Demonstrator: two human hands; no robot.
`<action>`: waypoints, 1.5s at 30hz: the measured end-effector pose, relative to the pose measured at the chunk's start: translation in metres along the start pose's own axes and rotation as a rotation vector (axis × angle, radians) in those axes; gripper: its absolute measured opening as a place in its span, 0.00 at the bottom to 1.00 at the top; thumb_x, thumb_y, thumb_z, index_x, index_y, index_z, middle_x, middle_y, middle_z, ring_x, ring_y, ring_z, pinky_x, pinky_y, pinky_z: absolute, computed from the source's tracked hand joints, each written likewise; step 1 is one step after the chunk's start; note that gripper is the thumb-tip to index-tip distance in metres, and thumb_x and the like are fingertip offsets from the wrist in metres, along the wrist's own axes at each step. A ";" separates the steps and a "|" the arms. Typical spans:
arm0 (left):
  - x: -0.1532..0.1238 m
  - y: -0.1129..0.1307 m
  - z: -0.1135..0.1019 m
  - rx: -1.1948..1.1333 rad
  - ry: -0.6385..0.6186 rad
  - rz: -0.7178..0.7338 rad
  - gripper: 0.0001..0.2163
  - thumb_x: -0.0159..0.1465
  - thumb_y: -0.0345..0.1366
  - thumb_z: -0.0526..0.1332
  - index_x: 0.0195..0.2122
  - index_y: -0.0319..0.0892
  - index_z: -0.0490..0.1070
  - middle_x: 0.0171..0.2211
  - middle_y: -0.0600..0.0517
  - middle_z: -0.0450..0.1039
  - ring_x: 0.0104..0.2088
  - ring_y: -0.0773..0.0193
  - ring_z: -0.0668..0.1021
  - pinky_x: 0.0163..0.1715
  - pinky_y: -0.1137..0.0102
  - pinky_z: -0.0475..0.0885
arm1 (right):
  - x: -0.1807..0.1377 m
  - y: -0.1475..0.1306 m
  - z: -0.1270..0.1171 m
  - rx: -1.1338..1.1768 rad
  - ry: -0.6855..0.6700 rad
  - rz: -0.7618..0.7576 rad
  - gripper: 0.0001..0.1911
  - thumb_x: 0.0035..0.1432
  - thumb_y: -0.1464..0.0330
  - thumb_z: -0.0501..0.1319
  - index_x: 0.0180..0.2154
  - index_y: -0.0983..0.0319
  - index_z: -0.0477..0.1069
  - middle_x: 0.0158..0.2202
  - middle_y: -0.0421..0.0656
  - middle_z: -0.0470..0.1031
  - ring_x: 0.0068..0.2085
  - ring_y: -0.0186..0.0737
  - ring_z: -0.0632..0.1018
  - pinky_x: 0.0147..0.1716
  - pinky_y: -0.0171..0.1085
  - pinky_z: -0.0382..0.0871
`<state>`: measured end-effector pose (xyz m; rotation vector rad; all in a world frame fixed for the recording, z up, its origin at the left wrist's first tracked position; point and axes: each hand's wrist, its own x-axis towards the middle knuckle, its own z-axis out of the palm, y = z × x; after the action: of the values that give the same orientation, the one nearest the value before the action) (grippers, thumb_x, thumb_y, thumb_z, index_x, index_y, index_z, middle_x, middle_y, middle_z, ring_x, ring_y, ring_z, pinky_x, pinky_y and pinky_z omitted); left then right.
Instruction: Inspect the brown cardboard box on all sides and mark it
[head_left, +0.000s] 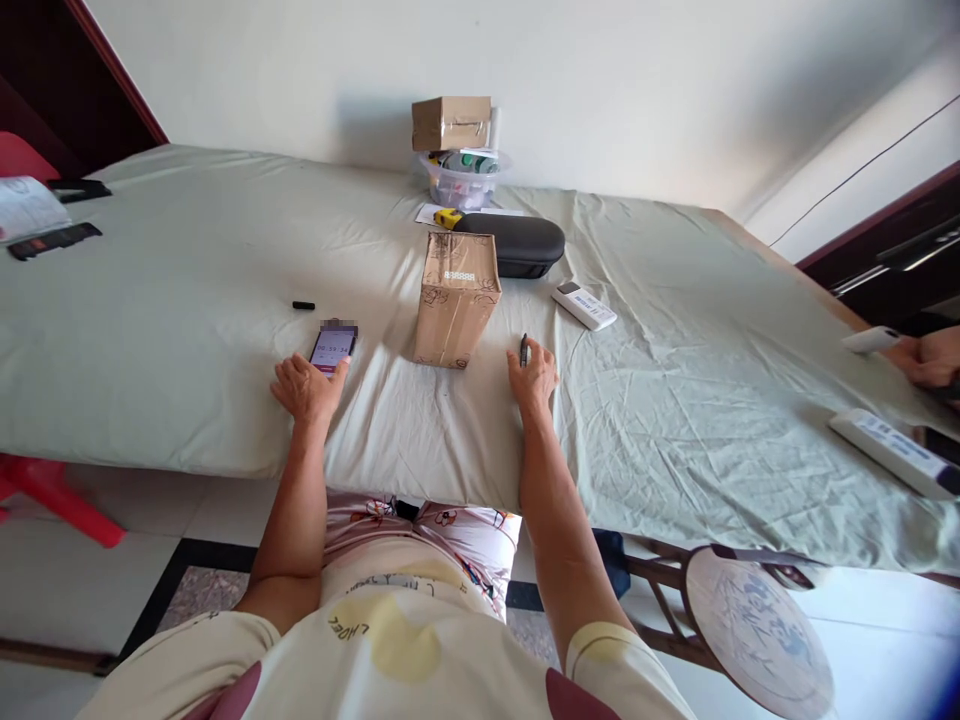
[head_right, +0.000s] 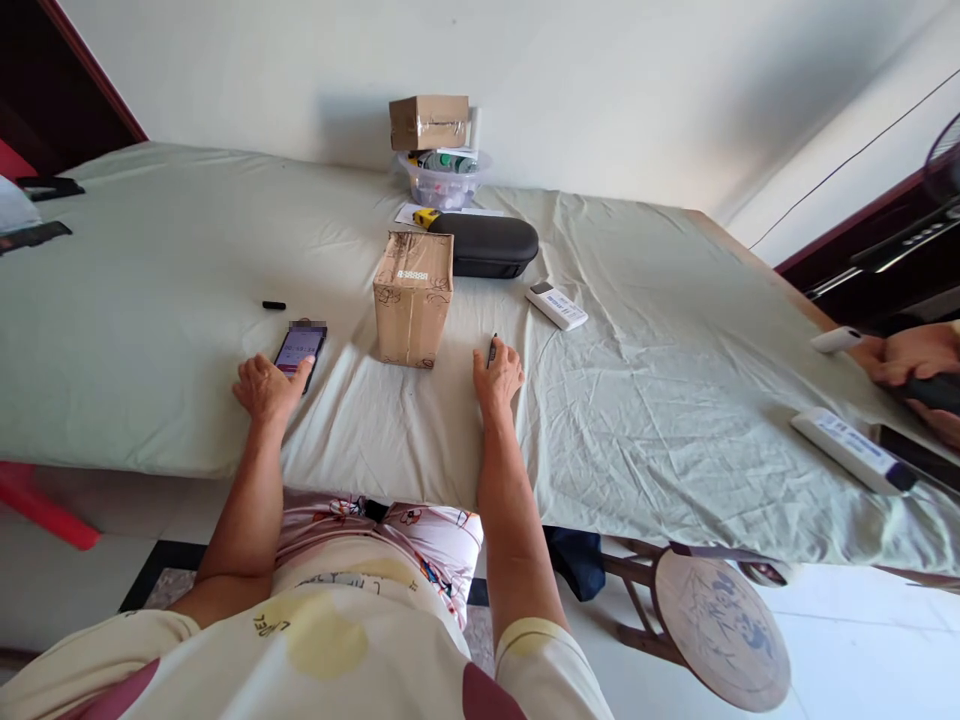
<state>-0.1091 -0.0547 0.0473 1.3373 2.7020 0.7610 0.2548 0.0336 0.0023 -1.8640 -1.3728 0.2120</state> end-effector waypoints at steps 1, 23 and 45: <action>0.000 -0.001 0.001 0.034 -0.037 -0.003 0.38 0.64 0.57 0.64 0.62 0.27 0.67 0.64 0.20 0.69 0.71 0.29 0.66 0.68 0.36 0.62 | 0.001 0.001 0.001 0.023 0.019 -0.001 0.25 0.63 0.59 0.62 0.60 0.58 0.72 0.61 0.55 0.75 0.62 0.56 0.74 0.63 0.65 0.64; -0.017 0.011 -0.001 -0.245 -0.093 -0.145 0.30 0.55 0.45 0.72 0.55 0.40 0.65 0.54 0.37 0.78 0.59 0.41 0.81 0.60 0.54 0.75 | -0.010 -0.027 -0.014 0.549 0.204 -0.138 0.20 0.62 0.61 0.59 0.53 0.59 0.73 0.39 0.41 0.80 0.34 0.34 0.77 0.34 0.35 0.72; -0.127 0.127 0.036 -0.904 0.094 0.427 0.43 0.56 0.45 0.77 0.67 0.45 0.57 0.59 0.37 0.69 0.61 0.42 0.76 0.64 0.49 0.73 | -0.037 -0.054 -0.045 0.821 -1.454 -0.252 0.26 0.44 0.52 0.81 0.39 0.63 0.82 0.33 0.43 0.86 0.35 0.39 0.85 0.39 0.37 0.82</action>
<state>0.0732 -0.0710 0.0477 1.5765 1.6690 1.8018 0.2250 -0.0153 0.0578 -0.6458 -1.8736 1.9148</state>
